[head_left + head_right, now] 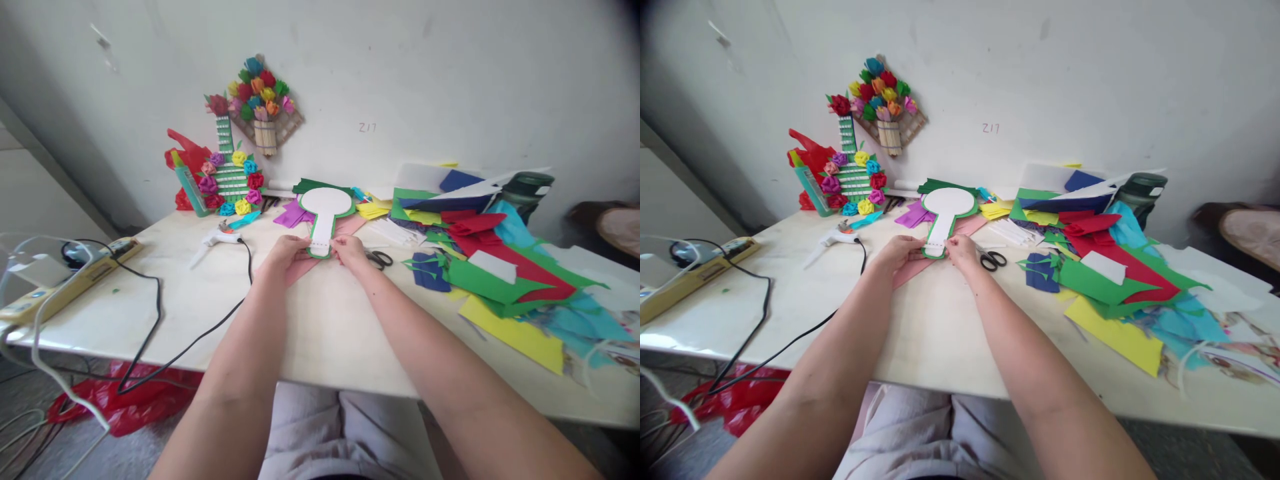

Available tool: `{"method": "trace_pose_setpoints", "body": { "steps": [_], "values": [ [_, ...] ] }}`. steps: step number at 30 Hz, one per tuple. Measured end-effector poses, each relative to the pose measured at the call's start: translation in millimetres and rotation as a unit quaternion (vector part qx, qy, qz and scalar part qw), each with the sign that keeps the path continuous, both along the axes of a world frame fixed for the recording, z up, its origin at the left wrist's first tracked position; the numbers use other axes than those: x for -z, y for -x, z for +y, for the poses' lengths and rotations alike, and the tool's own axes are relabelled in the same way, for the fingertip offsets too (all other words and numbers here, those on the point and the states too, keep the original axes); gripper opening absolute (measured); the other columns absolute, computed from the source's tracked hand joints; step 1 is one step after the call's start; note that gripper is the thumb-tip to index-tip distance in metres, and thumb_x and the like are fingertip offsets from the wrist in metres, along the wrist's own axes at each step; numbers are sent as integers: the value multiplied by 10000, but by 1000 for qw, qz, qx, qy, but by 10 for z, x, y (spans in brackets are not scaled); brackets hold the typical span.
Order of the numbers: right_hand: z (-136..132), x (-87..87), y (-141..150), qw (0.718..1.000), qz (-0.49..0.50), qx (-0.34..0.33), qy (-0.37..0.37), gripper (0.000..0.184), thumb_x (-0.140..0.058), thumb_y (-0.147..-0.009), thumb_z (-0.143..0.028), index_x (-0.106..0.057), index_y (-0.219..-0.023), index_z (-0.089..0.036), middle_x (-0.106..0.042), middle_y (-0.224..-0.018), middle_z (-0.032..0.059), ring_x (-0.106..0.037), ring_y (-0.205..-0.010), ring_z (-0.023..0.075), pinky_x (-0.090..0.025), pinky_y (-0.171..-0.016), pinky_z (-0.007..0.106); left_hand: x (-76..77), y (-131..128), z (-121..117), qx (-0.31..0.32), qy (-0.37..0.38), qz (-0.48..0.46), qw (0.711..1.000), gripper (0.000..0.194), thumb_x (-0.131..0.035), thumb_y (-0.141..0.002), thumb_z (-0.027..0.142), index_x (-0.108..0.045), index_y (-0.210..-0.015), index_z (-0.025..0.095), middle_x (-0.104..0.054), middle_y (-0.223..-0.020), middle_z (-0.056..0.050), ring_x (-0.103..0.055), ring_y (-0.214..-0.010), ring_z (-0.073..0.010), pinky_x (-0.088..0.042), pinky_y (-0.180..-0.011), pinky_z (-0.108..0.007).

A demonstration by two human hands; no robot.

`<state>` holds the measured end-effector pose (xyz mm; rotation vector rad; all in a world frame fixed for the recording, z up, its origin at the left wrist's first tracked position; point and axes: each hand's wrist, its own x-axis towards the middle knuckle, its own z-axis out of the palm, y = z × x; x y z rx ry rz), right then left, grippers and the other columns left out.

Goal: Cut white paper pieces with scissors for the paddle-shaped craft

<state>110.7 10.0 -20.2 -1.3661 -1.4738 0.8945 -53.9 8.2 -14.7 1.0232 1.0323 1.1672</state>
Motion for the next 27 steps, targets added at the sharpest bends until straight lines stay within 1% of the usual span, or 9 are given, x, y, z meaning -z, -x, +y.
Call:
{"method": "trace_pose_setpoints", "body": {
  "steps": [5,7,10,13,15,19,22,27],
  "values": [
    [-30,-11,-3,999,25,10,22,91,-532,-706,-250,-515,-653,-178,-559,-541,-30,-464,-371,59,-339,-299,160,-24,-10,-11,-6,16,-3,1000,69,-639,-653,103,-629,-718,81,-670,-790,-137,-646,-754,-225,-503,-743,-322],
    [-56,-23,8,999,23,13,21,91,-534,-706,-249,-508,-655,-180,-562,-553,-27,-481,-376,64,-340,-295,163,-31,-12,-15,-2,20,-1,1000,58,-632,-660,103,-629,-715,87,-672,-782,-128,-645,-754,-221,-501,-746,-316],
    [-102,-46,30,999,-3,27,20,108,-543,-704,-261,-504,-647,-178,-545,-522,-25,-480,-359,74,-338,-288,173,-36,-15,-18,0,16,6,1000,54,-630,-662,106,-626,-714,93,-674,-762,-116,-644,-740,-214,-500,-744,-316],
    [-129,-60,53,999,-11,33,34,105,-554,-705,-274,-510,-687,-180,-508,-453,-36,-471,-343,83,-338,-290,178,-40,-20,-24,-5,9,14,1000,40,-628,-658,99,-624,-698,102,-673,-747,-116,-644,-719,-214,-501,-736,-322],
    [-122,-56,65,999,2,30,42,112,-563,-702,-277,-508,-718,-181,-503,-442,-39,-487,-359,91,-340,-293,176,-42,-24,-28,-10,9,19,1000,39,-628,-652,91,-621,-682,114,-673,-738,-108,-644,-714,-212,-500,-733,-319],
    [-81,-26,76,998,31,19,47,136,-579,-690,-288,-511,-727,-176,-545,-506,-21,-523,-400,94,-318,-283,164,-36,-24,-19,-23,16,35,999,57,-640,-634,87,-609,-665,125,-671,-717,-96,-643,-691,-210,-502,-720,-320],
    [-62,-7,76,998,38,14,46,131,-579,-686,-288,-528,-722,-172,-560,-539,-20,-518,-397,80,-295,-276,157,-15,-17,5,-27,16,43,999,80,-652,-619,92,-598,-673,118,-664,-700,-104,-640,-678,-214,-503,-701,-325],
    [-49,22,69,998,42,-5,51,99,-588,-674,-256,-558,-708,-168,-544,-500,-39,-493,-384,58,-279,-288,145,1,-15,16,-41,12,49,998,140,-671,-596,100,-569,-688,130,-647,-668,-78,-635,-642,-201,-502,-691,-324]
  ]
}}
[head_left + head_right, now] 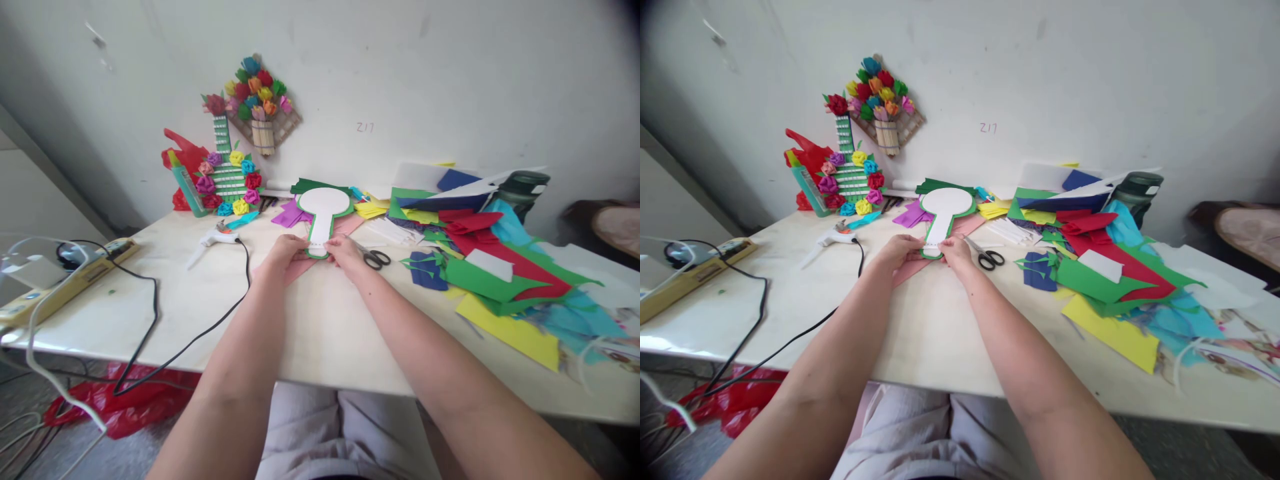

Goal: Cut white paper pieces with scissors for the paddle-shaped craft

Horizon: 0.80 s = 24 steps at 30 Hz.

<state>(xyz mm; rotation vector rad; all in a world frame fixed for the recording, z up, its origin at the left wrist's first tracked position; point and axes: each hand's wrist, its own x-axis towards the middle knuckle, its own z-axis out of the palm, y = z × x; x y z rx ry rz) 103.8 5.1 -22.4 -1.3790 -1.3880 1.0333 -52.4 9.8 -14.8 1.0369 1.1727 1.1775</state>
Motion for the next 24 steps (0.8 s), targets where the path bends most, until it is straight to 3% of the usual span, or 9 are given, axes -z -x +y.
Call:
{"method": "trace_pose_setpoints", "body": {
  "steps": [12,18,24],
  "values": [
    [-44,-14,-12,1000,23,11,-4,98,-627,-629,-238,-565,-643,-163,-524,-459,-48,-483,-399,59,-287,-305,142,-36,-26,-56,-17,-13,-21,1000,198,-685,-599,109,-572,-762,114,-639,-680,-79,-637,-623,-196,-514,-677,-333],
    [-28,5,-26,999,47,18,-13,108,-618,-640,-249,-555,-661,-164,-520,-483,-49,-489,-417,57,-295,-313,132,-116,-55,-73,58,15,-105,993,184,-537,-770,237,-609,-831,79,-659,-759,-155,-646,-715,-234,-526,-710,-380],
    [-16,19,-41,997,74,10,-21,116,-631,-616,-241,-555,-651,-160,-521,-489,-47,-493,-418,66,-298,-310,143,-116,-53,-61,111,47,-125,985,165,-510,-726,39,-607,-859,32,-656,-870,-179,-638,-808,-244,-523,-772,-361]
  ]
}}
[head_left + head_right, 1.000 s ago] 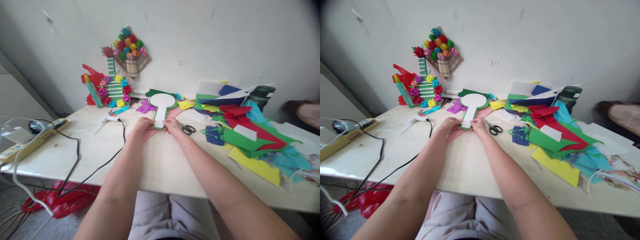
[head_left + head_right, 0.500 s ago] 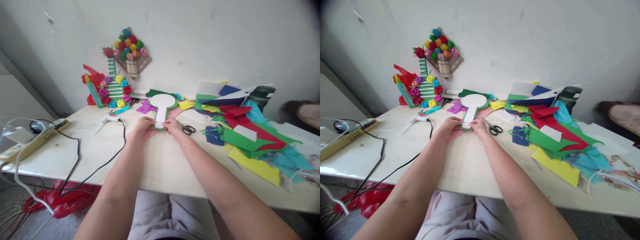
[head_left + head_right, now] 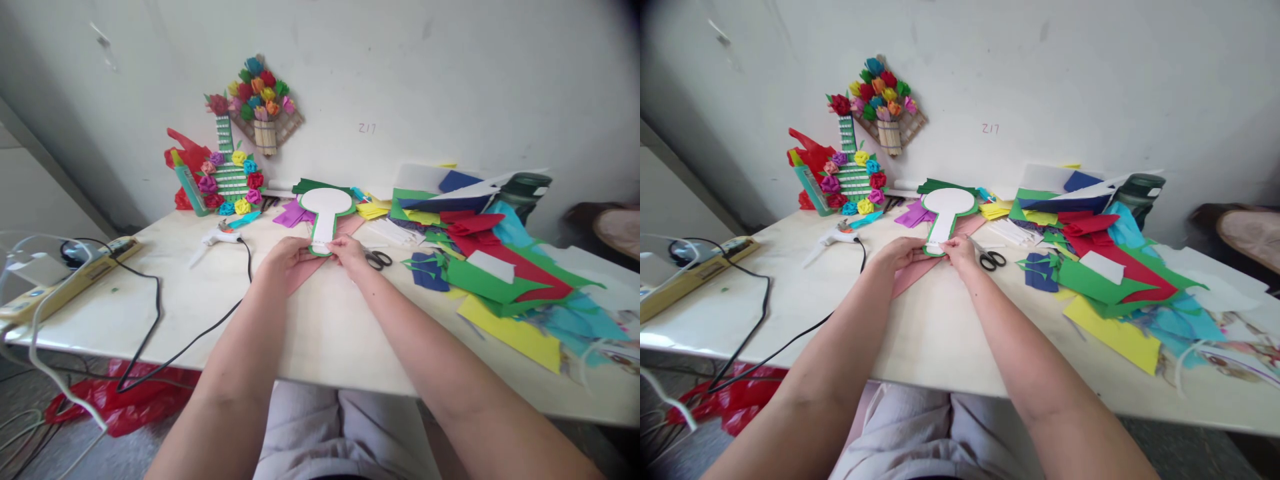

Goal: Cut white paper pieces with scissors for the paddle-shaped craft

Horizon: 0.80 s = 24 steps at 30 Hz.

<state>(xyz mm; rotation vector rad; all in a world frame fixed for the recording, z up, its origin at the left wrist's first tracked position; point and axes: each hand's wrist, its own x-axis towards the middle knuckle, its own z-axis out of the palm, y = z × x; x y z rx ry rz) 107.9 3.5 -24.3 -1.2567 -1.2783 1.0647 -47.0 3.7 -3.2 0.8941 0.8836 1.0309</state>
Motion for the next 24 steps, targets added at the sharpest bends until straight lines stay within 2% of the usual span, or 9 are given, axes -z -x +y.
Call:
{"method": "trace_pose_setpoints", "body": {
  "steps": [7,13,24],
  "values": [
    [-28,-25,-7,1000,12,-6,2,109,-625,-624,-240,-558,-639,-155,-521,-471,-46,-482,-412,62,-300,-313,144,5,-9,-13,-22,-5,3,1000,193,-496,-696,-9,-603,-855,7,-652,-857,-197,-635,-814,-272,-517,-780,-407],
    [-28,-17,-20,1000,19,-17,-3,139,-612,-641,-281,-573,-640,-148,-519,-460,-42,-474,-408,58,-286,-310,139,21,-1,10,-18,-9,1,1000,201,-490,-701,-2,-607,-864,14,-657,-860,-188,-633,-830,-270,-513,-787,-400],
    [-32,-32,-4,1000,13,-1,17,122,-644,-605,-242,-581,-650,-148,-536,-493,-48,-471,-411,50,-287,-318,142,14,9,28,-14,8,13,1000,196,-466,-695,-15,-614,-821,13,-659,-847,-179,-639,-808,-247,-522,-767,-358]
  ]
}}
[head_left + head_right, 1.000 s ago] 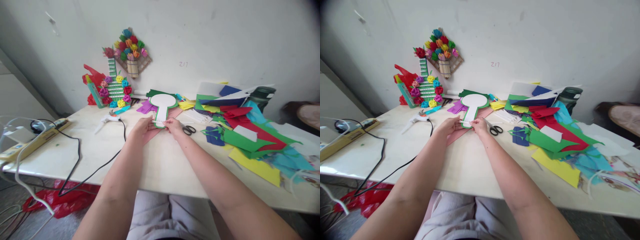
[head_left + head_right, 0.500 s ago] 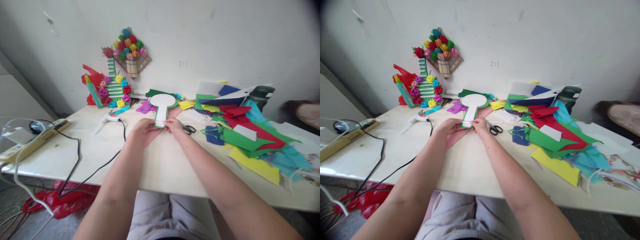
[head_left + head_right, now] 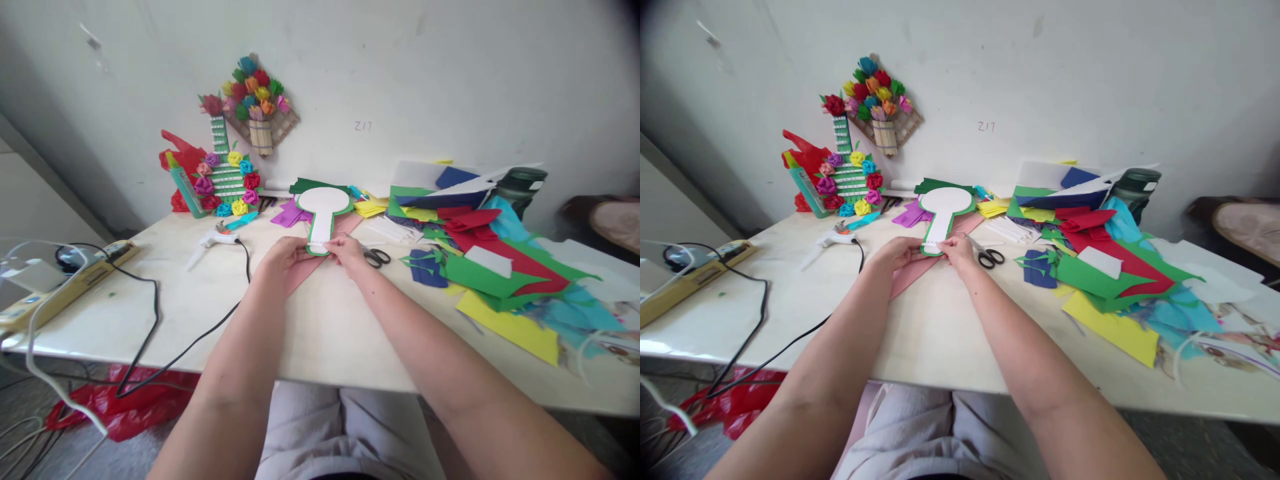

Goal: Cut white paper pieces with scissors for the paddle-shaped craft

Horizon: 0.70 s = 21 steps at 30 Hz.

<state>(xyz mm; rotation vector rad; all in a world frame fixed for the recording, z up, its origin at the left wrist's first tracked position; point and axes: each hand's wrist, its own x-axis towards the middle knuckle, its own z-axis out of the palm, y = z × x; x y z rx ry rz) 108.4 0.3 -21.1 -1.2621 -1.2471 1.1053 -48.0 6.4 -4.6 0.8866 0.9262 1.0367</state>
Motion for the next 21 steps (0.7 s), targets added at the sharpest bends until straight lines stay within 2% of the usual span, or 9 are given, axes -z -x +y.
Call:
{"method": "trace_pose_setpoints", "body": {
  "steps": [8,11,15,18,21],
  "values": [
    [33,32,5,1000,-14,3,0,109,-650,-597,-226,-583,-639,-151,-546,-485,-42,-473,-410,57,-294,-321,147,-75,-41,-62,12,11,0,1000,192,-454,-721,-10,-613,-826,15,-657,-851,-184,-642,-794,-231,-512,-777,-345],
    [45,46,4,1000,-13,5,-6,109,-649,-596,-226,-577,-631,-152,-530,-464,-47,-468,-402,60,-291,-315,150,-92,-43,-72,-17,7,-14,1000,189,-420,-796,106,-591,-827,33,-656,-767,-169,-647,-753,-234,-525,-728,-367],
    [40,49,-4,1000,-11,2,-17,117,-652,-592,-228,-573,-630,-151,-536,-477,-47,-484,-416,62,-302,-320,148,-97,-17,-50,-56,40,-27,997,311,-327,-858,248,-559,-822,44,-639,-713,-178,-647,-726,-251,-532,-671,-401],
    [35,47,-7,1000,-13,3,-19,117,-652,-591,-225,-573,-634,-149,-539,-482,-46,-487,-418,63,-305,-322,150,-93,0,-45,-29,41,-27,998,264,-374,-840,223,-569,-842,45,-646,-741,-174,-647,-745,-244,-532,-689,-388],
    [42,53,-9,1000,-16,1,-19,115,-650,-586,-225,-573,-629,-152,-539,-484,-46,-488,-423,64,-304,-321,150,-79,9,-51,-3,19,12,1000,146,-489,-768,115,-593,-845,48,-660,-766,-152,-648,-752,-223,-533,-715,-338]
  ]
}}
